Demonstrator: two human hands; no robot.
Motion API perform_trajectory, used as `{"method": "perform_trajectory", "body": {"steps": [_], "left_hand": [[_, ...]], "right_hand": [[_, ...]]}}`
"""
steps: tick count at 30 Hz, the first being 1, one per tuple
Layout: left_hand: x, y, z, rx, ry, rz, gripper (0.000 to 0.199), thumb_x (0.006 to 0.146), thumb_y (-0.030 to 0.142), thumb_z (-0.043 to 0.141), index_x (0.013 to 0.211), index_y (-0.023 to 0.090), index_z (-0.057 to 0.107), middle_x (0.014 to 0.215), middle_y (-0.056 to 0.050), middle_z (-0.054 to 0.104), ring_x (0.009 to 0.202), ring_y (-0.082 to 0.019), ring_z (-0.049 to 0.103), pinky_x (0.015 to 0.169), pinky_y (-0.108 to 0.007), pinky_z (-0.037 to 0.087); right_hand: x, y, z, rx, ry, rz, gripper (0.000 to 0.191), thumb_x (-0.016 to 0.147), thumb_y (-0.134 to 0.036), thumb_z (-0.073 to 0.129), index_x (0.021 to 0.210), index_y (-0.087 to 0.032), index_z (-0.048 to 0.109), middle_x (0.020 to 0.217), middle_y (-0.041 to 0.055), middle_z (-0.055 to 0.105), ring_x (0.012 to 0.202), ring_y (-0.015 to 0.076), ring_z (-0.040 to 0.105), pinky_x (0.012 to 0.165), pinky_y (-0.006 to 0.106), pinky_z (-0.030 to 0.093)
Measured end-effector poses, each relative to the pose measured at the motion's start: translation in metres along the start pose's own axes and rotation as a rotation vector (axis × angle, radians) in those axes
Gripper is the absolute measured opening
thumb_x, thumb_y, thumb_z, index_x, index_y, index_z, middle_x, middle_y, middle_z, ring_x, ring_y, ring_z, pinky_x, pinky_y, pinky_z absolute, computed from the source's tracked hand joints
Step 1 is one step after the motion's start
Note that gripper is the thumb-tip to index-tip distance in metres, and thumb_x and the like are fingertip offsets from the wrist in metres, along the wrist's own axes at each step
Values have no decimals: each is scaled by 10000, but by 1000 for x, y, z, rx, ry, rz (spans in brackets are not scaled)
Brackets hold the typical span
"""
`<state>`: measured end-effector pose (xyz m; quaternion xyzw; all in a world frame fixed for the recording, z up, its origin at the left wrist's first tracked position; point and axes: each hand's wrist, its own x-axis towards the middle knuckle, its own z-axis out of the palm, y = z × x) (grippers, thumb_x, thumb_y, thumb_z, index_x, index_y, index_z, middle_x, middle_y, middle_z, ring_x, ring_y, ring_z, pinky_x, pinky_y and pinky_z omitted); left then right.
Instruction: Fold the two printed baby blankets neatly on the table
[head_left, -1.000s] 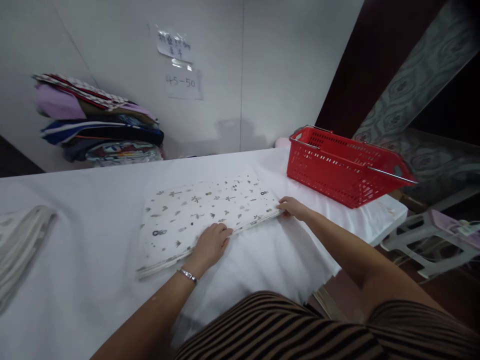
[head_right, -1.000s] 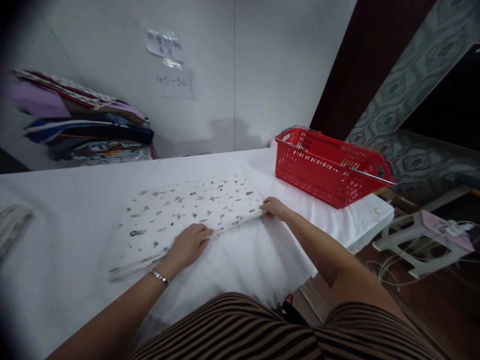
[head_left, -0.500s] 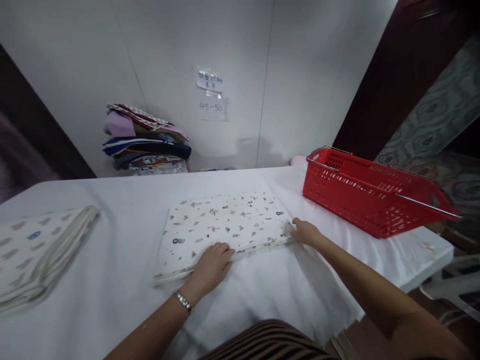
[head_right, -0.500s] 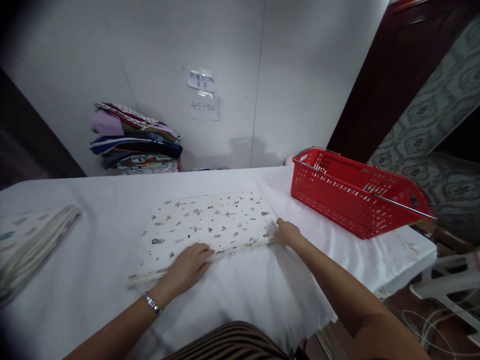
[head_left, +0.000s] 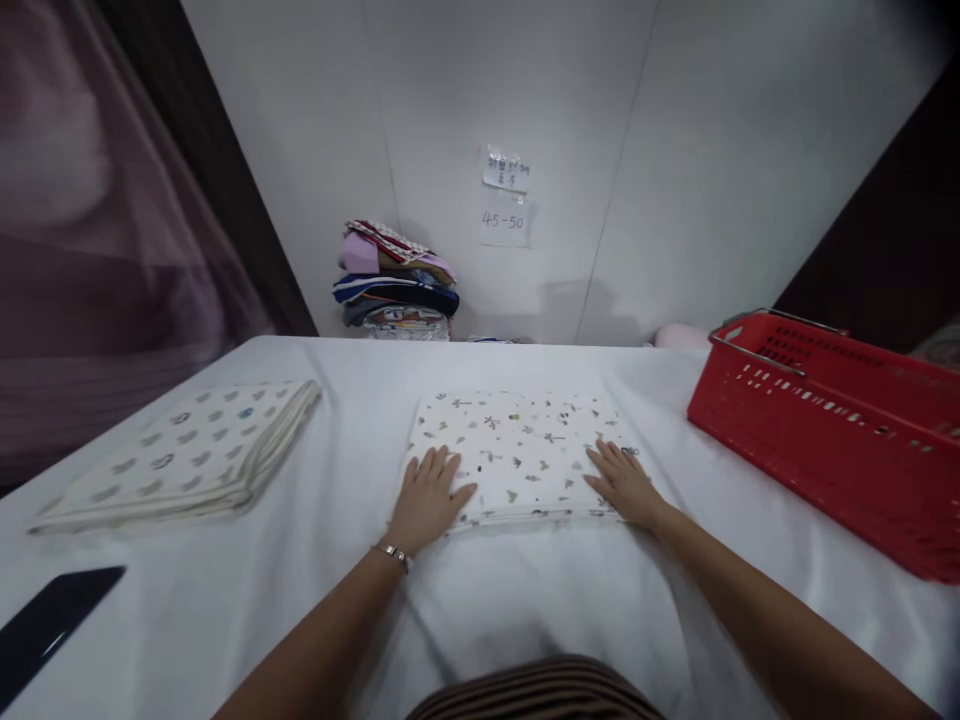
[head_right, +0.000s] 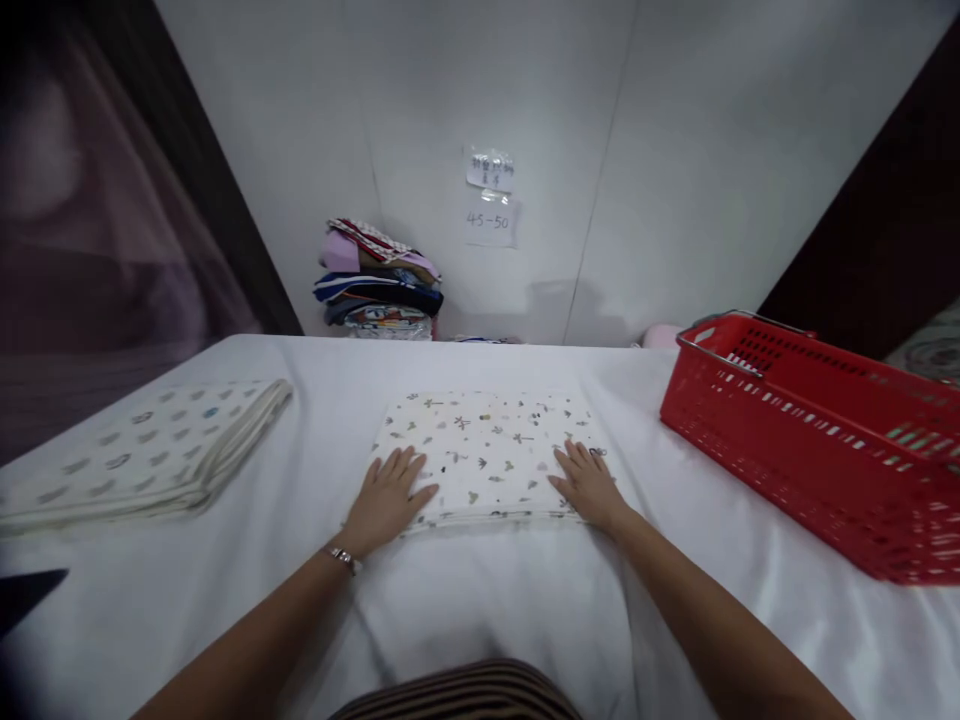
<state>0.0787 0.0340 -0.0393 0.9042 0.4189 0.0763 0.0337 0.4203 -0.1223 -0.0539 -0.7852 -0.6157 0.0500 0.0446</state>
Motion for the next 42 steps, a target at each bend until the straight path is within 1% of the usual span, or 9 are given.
{"method": "perform_trajectory", "body": {"steps": [5,10,13,16,23,26,30,35,42], "left_hand": [[16,-2,-14,-113,-113,-88,626,878,589,271,1342,202,430,1472,-86,306,1373,-260,221,1104,-473,196],[64,-10,-31,-52,-68,-121,673,868,605,273,1382,182,367,1508,-94,208,1397,-269,122,1115,-493,122],[87,-24,-24,11,-86,-173,683,866,590,281,1400,167,335,1520,-91,165,1398,-280,100,1116,-498,94],[93,-38,-10,-16,-120,-251,705,851,616,264,1420,201,294,1531,-53,128,1379,-311,157,1097,-505,163],[89,-47,0,-44,-140,-257,723,833,638,246,1428,226,273,1537,-16,96,1370,-326,170,1084,-507,203],[99,-44,-10,-49,-171,-274,745,824,662,234,1420,218,288,1533,-40,122,1379,-327,139,1081,-548,175],[126,-30,-20,17,-81,-169,758,829,672,212,1416,200,296,1521,-66,174,1396,-293,83,1100,-552,94],[150,-22,-3,44,-92,-89,725,843,643,207,1406,203,326,1514,-67,200,1397,-272,105,1118,-509,58],[146,-34,16,2,-69,-112,744,836,660,189,1416,210,312,1507,-65,222,1390,-272,141,1120,-490,49]], "right_hand": [[1,-9,-13,34,-76,18,679,889,-624,225,1430,-222,310,1526,73,145,1403,265,75,1109,477,149],[48,-19,-30,26,15,32,642,914,-561,223,1445,-203,266,1529,68,145,1408,242,50,1119,467,116],[84,-10,-30,-19,20,81,624,919,-520,253,1439,-175,274,1528,81,149,1406,242,73,1116,468,122],[105,9,-21,-46,3,178,624,918,-512,247,1430,-157,283,1522,89,178,1401,243,113,1102,488,162],[104,30,-6,-58,-15,213,638,915,-535,194,1431,-168,276,1521,79,185,1398,234,130,1095,498,171],[109,16,-14,-102,3,208,629,913,-537,201,1411,-173,323,1513,90,212,1395,256,137,1094,523,132],[135,-30,-27,-92,-8,53,696,905,-586,132,1448,-167,250,1531,81,143,1407,245,55,1116,472,44],[171,-86,-23,19,-105,-142,760,871,-655,89,1472,-196,166,1544,43,45,1410,232,-19,1117,437,6],[177,-82,-6,77,-116,-161,763,863,-670,117,1464,-206,196,1541,45,82,1409,239,33,1110,459,31]]}}
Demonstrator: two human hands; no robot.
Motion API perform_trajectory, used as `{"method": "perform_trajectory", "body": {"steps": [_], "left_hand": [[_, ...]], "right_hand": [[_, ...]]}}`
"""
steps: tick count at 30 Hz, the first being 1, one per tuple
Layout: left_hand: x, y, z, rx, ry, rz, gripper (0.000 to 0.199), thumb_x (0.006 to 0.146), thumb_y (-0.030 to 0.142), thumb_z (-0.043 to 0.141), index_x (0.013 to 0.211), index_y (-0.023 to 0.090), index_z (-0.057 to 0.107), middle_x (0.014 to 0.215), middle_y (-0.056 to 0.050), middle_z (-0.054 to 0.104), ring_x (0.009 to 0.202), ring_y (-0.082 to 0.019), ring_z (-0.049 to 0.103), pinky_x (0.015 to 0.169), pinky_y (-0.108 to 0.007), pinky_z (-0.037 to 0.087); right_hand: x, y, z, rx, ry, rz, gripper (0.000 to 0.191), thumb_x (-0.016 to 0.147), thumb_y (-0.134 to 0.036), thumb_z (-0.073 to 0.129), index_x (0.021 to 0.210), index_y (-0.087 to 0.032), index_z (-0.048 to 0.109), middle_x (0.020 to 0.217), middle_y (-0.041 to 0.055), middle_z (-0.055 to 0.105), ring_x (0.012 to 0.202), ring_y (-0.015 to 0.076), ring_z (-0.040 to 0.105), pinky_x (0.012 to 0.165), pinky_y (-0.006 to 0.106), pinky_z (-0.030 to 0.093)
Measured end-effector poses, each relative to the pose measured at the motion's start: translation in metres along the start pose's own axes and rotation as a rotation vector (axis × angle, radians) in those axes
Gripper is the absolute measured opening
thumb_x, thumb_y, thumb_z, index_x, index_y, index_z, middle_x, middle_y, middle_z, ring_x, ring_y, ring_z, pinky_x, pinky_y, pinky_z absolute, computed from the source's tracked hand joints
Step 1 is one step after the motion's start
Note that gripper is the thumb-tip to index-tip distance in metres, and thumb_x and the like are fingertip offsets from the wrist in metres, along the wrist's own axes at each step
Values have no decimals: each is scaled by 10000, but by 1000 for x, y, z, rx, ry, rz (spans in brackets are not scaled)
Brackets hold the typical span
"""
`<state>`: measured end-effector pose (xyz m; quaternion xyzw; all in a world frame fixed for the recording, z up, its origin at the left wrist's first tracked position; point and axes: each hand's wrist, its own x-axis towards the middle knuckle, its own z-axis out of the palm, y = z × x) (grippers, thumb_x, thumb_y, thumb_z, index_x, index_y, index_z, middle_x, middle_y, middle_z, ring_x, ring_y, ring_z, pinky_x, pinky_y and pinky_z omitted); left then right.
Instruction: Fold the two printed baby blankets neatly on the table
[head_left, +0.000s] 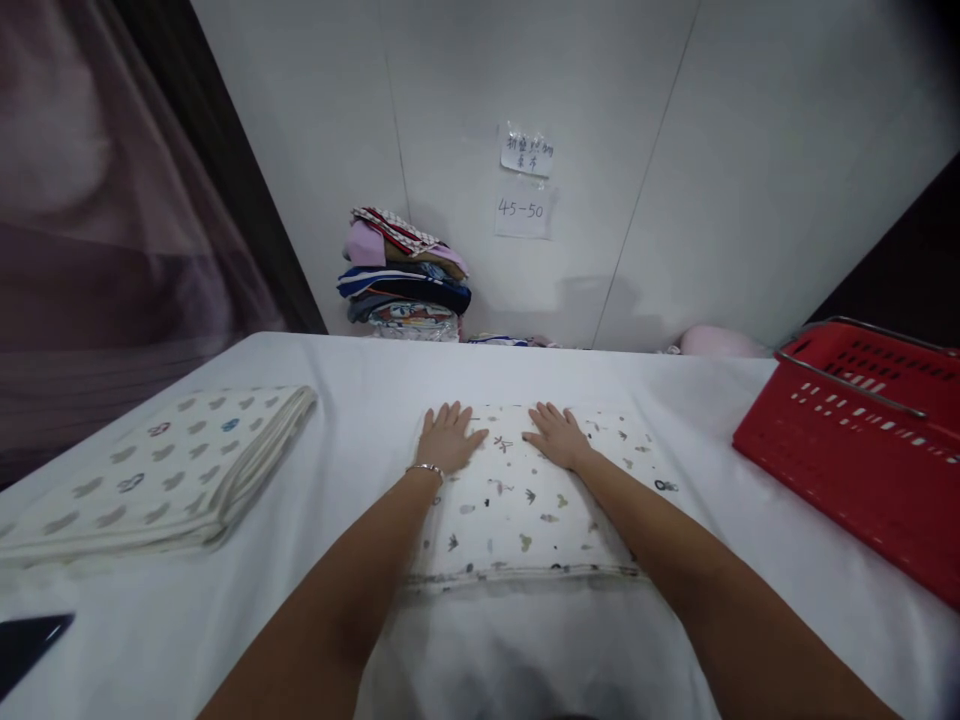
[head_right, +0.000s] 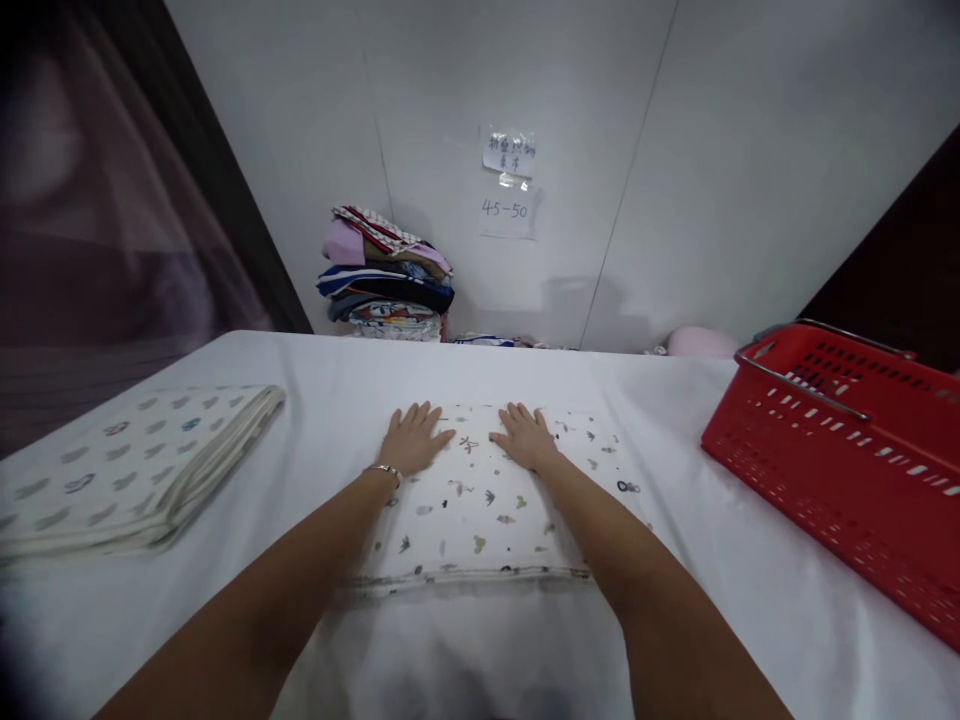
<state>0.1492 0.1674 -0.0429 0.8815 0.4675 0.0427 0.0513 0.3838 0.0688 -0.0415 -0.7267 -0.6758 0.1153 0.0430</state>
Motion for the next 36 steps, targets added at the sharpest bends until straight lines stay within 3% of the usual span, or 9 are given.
{"method": "perform_trajectory", "body": {"steps": [4,10,13,16,18,21,27,31,36], "left_hand": [[2,2,-3,5,-24,-14,743,838,654,193,1423,208,299,1511,-63,209,1392,-275,127,1117,-495,44],[1,1,-1,21,-1,4,732,845,641,196,1414,196,318,1504,-74,232,1383,-284,158,1114,-500,58],[3,2,-3,42,4,8,717,852,623,205,1415,194,314,1503,-82,232,1382,-290,161,1111,-505,66],[8,4,-14,28,-70,-14,715,852,620,216,1422,197,299,1509,-88,210,1389,-289,144,1109,-513,82],[6,3,-23,-6,-100,-28,722,850,631,203,1421,198,301,1515,-94,184,1391,-293,136,1099,-521,129],[-12,-5,-28,-1,-41,36,708,852,632,213,1421,219,298,1524,-71,151,1399,-279,108,1101,-513,147],[-51,-23,-8,86,-3,127,651,864,584,274,1412,235,322,1509,-40,210,1399,-263,121,1110,-523,99],[-52,-17,-7,17,-27,111,652,865,600,266,1409,246,324,1511,-36,203,1398,-259,124,1108,-522,98],[-57,-12,-23,-118,-24,94,628,865,585,322,1390,243,350,1510,-39,214,1400,-240,124,1118,-480,133]], "right_hand": [[5,-16,-7,-2,-3,31,793,851,-691,138,1458,-187,215,1540,77,83,1406,266,21,1101,486,11],[14,-54,0,42,-11,-85,804,855,-687,94,1469,-173,170,1543,69,30,1408,238,-25,1101,467,-26],[17,-60,4,60,-18,-84,798,860,-680,120,1466,-165,175,1542,77,37,1408,244,-23,1099,475,-28],[15,-57,-3,100,-39,-83,788,862,-680,158,1459,-168,209,1540,87,58,1408,252,8,1102,471,-3],[8,-46,-12,114,-24,-69,794,858,-688,152,1459,-172,212,1541,86,51,1409,250,0,1105,465,7],[-14,-9,-24,61,24,14,782,867,-674,141,1463,-171,196,1541,80,47,1410,234,-17,1109,453,-7],[-62,81,-22,-66,59,340,708,894,-615,174,1453,-184,221,1536,75,118,1407,235,47,1109,472,45],[-67,95,-13,-84,67,360,672,899,-596,177,1452,-216,222,1534,52,136,1406,220,73,1108,482,86],[-65,92,-13,-103,81,356,640,908,-551,204,1432,-193,283,1520,84,189,1398,257,122,1090,519,147]]}}
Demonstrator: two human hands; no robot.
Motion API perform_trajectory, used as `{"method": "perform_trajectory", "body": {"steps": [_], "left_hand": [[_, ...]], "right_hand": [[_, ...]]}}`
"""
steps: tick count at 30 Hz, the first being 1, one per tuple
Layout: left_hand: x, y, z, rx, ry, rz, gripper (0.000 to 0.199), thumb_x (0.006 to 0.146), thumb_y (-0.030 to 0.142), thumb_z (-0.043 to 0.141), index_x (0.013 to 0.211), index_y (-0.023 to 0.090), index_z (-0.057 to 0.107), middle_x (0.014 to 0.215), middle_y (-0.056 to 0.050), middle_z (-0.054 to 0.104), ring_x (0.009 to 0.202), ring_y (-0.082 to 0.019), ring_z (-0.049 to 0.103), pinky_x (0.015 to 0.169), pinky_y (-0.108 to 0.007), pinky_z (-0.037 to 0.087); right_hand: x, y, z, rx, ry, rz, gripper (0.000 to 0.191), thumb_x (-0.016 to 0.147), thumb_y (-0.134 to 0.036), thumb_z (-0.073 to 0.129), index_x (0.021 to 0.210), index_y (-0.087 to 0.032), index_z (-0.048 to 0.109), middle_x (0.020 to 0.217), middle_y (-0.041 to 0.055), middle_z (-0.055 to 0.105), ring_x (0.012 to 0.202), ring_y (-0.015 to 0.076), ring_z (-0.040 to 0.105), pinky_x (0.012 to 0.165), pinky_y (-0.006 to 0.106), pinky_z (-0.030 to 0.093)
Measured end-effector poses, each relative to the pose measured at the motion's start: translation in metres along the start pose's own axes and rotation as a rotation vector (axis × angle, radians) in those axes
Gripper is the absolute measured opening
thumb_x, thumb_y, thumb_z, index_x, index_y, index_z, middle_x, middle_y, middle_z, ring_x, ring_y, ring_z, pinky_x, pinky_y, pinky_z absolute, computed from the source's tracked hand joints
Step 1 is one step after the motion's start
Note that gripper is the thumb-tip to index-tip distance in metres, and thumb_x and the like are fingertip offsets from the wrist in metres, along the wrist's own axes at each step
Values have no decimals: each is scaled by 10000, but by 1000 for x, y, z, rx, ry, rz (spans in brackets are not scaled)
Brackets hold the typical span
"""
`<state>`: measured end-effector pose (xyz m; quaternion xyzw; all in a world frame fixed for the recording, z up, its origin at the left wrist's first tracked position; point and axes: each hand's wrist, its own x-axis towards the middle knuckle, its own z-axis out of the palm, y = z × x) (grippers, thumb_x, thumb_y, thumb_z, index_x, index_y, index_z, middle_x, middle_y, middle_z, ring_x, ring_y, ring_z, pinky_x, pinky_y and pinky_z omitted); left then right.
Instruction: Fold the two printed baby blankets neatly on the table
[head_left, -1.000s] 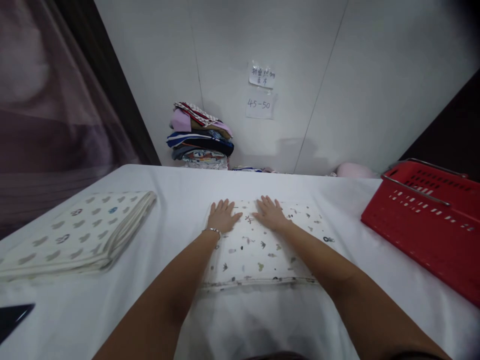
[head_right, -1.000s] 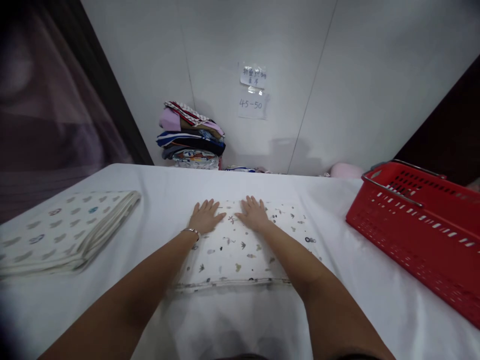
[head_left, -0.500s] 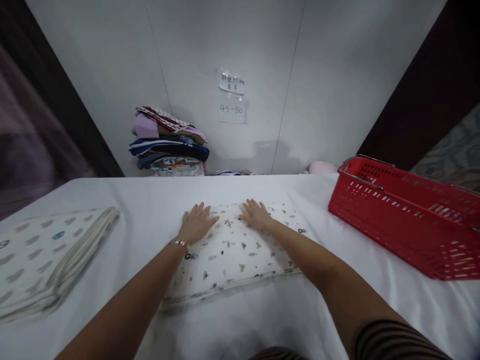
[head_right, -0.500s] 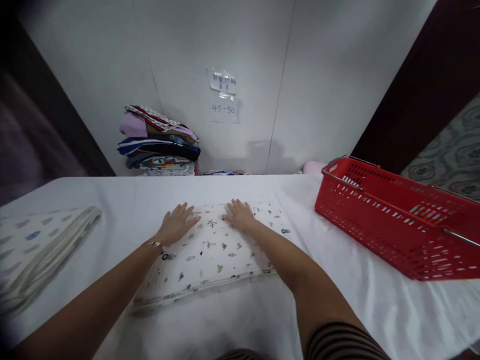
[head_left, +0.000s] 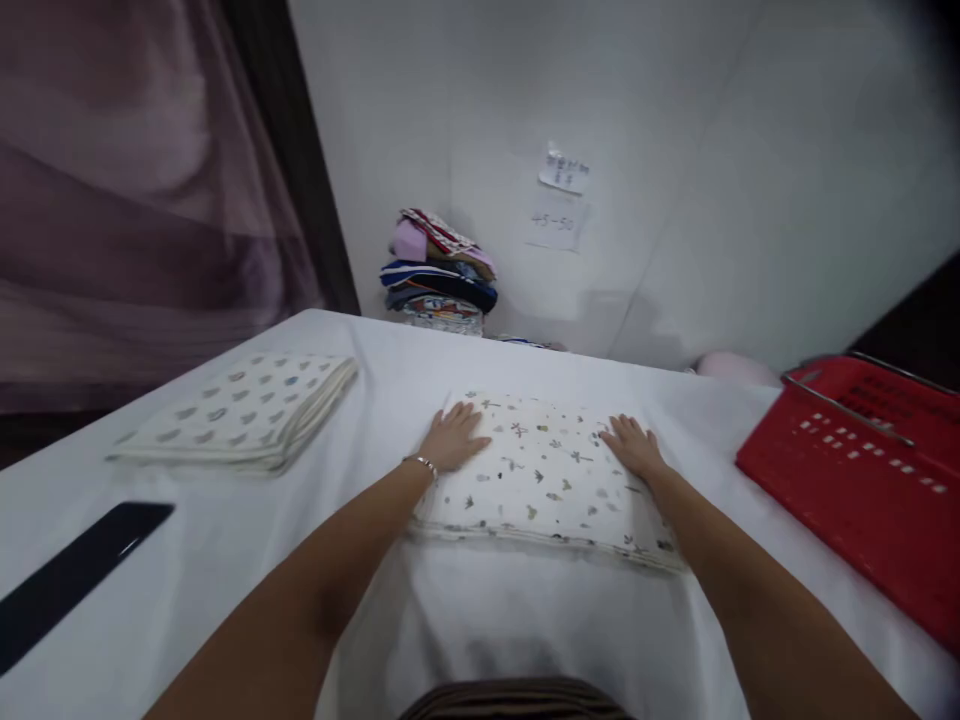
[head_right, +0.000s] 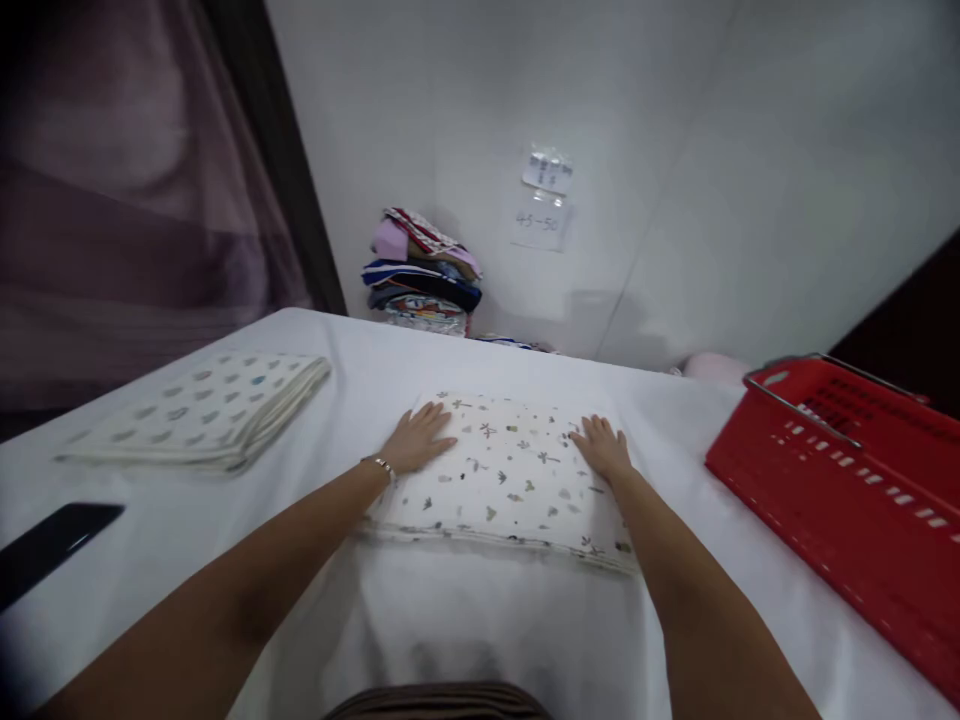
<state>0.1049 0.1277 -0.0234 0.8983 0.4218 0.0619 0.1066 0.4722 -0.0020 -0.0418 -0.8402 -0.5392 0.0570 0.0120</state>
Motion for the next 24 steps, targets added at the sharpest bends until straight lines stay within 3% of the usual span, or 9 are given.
{"method": "perform_trajectory", "body": {"steps": [3,5,8,10,14,17,24], "left_hand": [[-16,0,-10,-151,118,-86,604,871,537,363,1374,202,372,1504,-65,234,1389,-226,172,1115,-386,201],[-32,-2,-12,-261,195,-211,571,874,495,382,1343,169,409,1463,-91,325,1344,-216,285,1077,-322,270],[-61,-5,-10,-399,202,-415,477,863,440,413,1244,166,499,1267,-92,551,1143,-201,514,940,-284,391],[-79,-7,-9,-445,187,-477,410,860,426,414,1156,179,554,1092,-70,643,978,-189,591,831,-275,429],[-101,-6,-10,-417,161,-454,340,876,406,372,884,188,632,851,-56,674,808,-187,607,704,-276,416],[-108,-5,-11,-407,157,-436,350,881,373,354,767,191,631,807,-56,671,774,-183,597,680,-278,400],[-116,-12,-12,-484,172,-413,303,840,341,410,763,189,660,841,-59,681,804,-185,595,699,-276,408]], "right_hand": [[-8,-13,-3,-17,42,-27,627,916,-531,184,1419,-181,314,1511,103,212,1393,272,145,1082,532,164],[-20,-28,-1,-29,63,-106,620,920,-521,170,1426,-188,301,1515,92,203,1397,255,131,1097,515,141],[-42,-52,11,-40,56,-256,618,917,-528,185,1435,-207,290,1518,76,196,1401,240,119,1109,488,132],[-53,-64,19,-48,40,-313,617,916,-535,201,1432,-211,299,1518,71,194,1401,237,120,1110,480,140],[-62,-74,20,-59,-6,-298,612,920,-527,211,1427,-200,310,1519,76,185,1401,235,119,1109,475,151],[-65,-91,7,-47,-14,-293,625,918,-527,220,1428,-177,311,1520,90,172,1402,248,103,1112,484,128],[-111,-194,-5,164,-89,-628,661,905,-592,221,1458,-231,229,1526,43,138,1408,217,67,1128,464,78]]}}
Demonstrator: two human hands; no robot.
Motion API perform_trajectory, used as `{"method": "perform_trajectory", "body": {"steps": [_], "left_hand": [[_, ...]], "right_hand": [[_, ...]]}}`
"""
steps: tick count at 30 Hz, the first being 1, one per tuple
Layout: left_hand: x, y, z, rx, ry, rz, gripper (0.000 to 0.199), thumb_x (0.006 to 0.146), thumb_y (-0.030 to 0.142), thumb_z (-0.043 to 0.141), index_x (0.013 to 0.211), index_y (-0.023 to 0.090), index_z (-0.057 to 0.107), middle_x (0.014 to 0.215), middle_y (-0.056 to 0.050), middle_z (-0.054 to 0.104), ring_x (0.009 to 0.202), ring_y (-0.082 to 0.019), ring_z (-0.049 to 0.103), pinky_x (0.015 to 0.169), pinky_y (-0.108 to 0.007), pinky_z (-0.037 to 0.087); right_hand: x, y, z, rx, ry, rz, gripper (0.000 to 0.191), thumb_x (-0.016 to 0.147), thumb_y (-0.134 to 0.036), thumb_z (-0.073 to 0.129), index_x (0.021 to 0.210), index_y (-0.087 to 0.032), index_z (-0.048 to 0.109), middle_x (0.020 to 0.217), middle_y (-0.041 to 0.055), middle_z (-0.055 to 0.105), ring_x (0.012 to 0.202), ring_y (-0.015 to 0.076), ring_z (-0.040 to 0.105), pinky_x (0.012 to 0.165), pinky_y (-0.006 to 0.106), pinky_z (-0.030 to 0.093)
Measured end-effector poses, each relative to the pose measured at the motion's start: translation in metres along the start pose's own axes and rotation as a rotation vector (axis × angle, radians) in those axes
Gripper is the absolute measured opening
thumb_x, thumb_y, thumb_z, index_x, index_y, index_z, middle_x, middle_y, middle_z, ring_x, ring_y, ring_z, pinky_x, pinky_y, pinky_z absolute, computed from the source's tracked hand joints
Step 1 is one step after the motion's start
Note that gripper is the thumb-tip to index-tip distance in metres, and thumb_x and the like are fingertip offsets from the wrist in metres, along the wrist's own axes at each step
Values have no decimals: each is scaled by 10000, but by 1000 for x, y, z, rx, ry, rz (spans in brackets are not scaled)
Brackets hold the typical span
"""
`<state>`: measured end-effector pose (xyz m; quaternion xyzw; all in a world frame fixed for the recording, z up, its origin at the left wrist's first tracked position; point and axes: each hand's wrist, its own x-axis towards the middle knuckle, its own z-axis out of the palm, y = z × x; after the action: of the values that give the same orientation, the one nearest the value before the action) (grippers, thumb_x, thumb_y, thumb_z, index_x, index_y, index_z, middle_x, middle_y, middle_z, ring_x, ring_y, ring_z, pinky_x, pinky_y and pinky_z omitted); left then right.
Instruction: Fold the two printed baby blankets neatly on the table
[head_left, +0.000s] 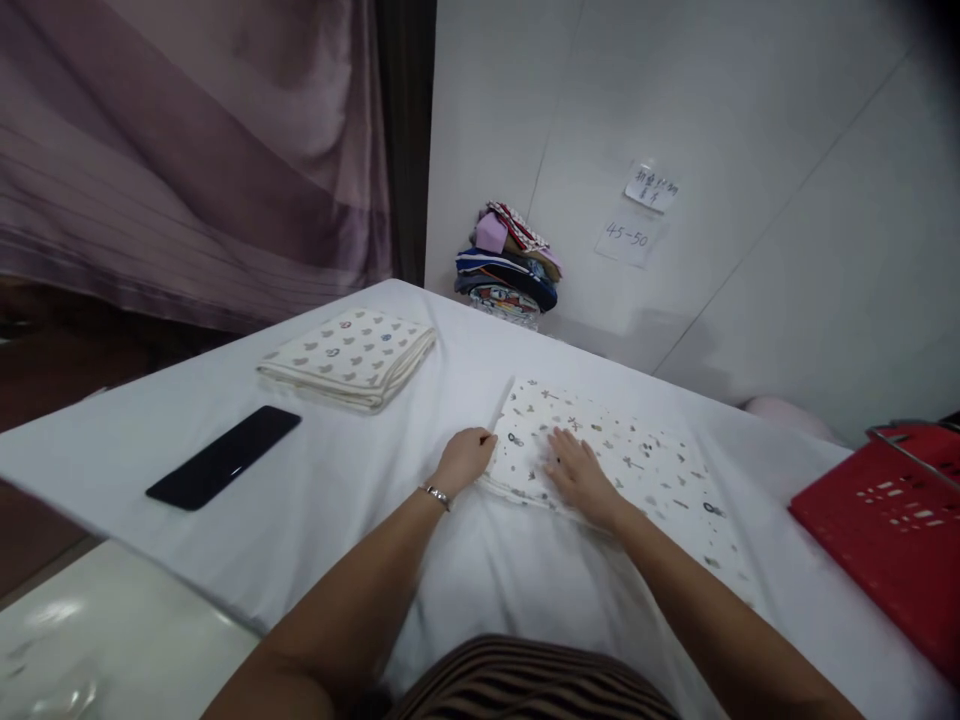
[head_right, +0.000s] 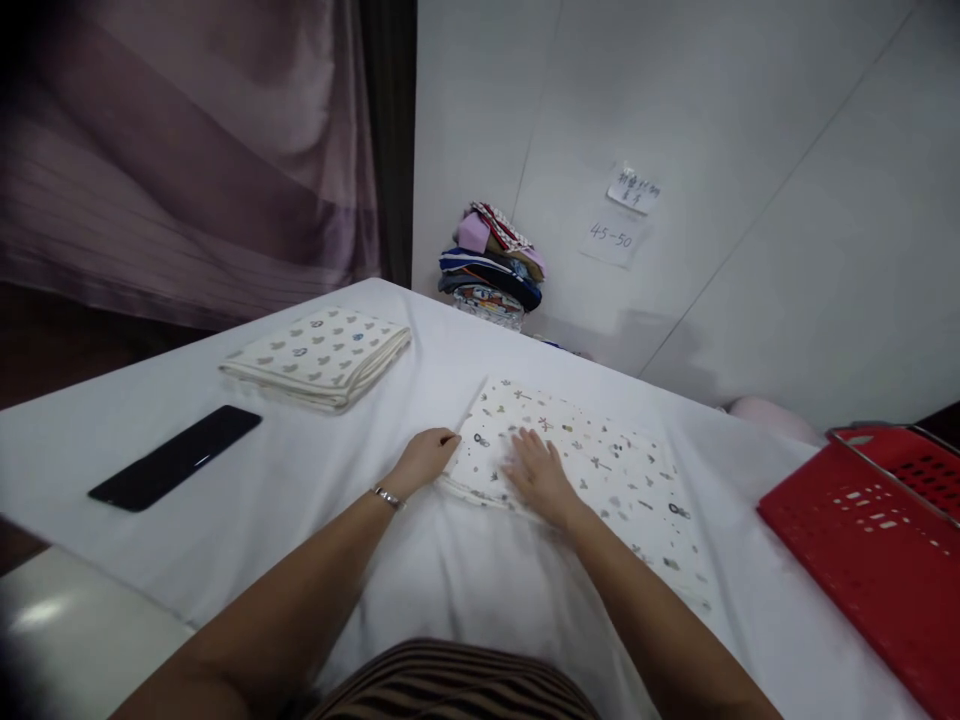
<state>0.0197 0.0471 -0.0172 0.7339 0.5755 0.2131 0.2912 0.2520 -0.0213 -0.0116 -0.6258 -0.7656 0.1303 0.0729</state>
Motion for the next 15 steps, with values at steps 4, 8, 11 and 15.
{"method": "perform_trajectory", "body": {"steps": [4,8,11,15], "left_hand": [[1,-6,-11,-150,-100,-59,271,806,327,461,704,160,649,763,-64,680,735,-168,590,649,-257,416],[3,-11,-19,-271,-241,-112,212,765,304,512,744,142,647,743,-46,682,652,-128,599,556,-202,423],[3,-14,-23,-352,-303,-162,170,721,298,565,716,138,623,740,-42,670,617,-119,597,519,-188,429],[2,-17,-27,-393,-363,-175,162,675,295,613,637,140,583,632,-28,625,569,-110,561,505,-186,426]], "right_hand": [[-1,-46,17,120,38,-216,580,901,-544,337,1380,-223,403,1471,67,320,1374,240,225,1112,464,174],[0,-65,29,220,252,-311,362,880,-432,472,1139,-222,614,1183,92,604,1117,243,515,966,426,386],[5,-75,36,247,336,-288,234,852,-343,548,1014,-204,643,998,78,646,944,219,558,849,378,440],[11,-85,43,219,328,-219,107,834,-249,569,907,-206,634,874,51,626,841,194,541,772,328,433]]}}
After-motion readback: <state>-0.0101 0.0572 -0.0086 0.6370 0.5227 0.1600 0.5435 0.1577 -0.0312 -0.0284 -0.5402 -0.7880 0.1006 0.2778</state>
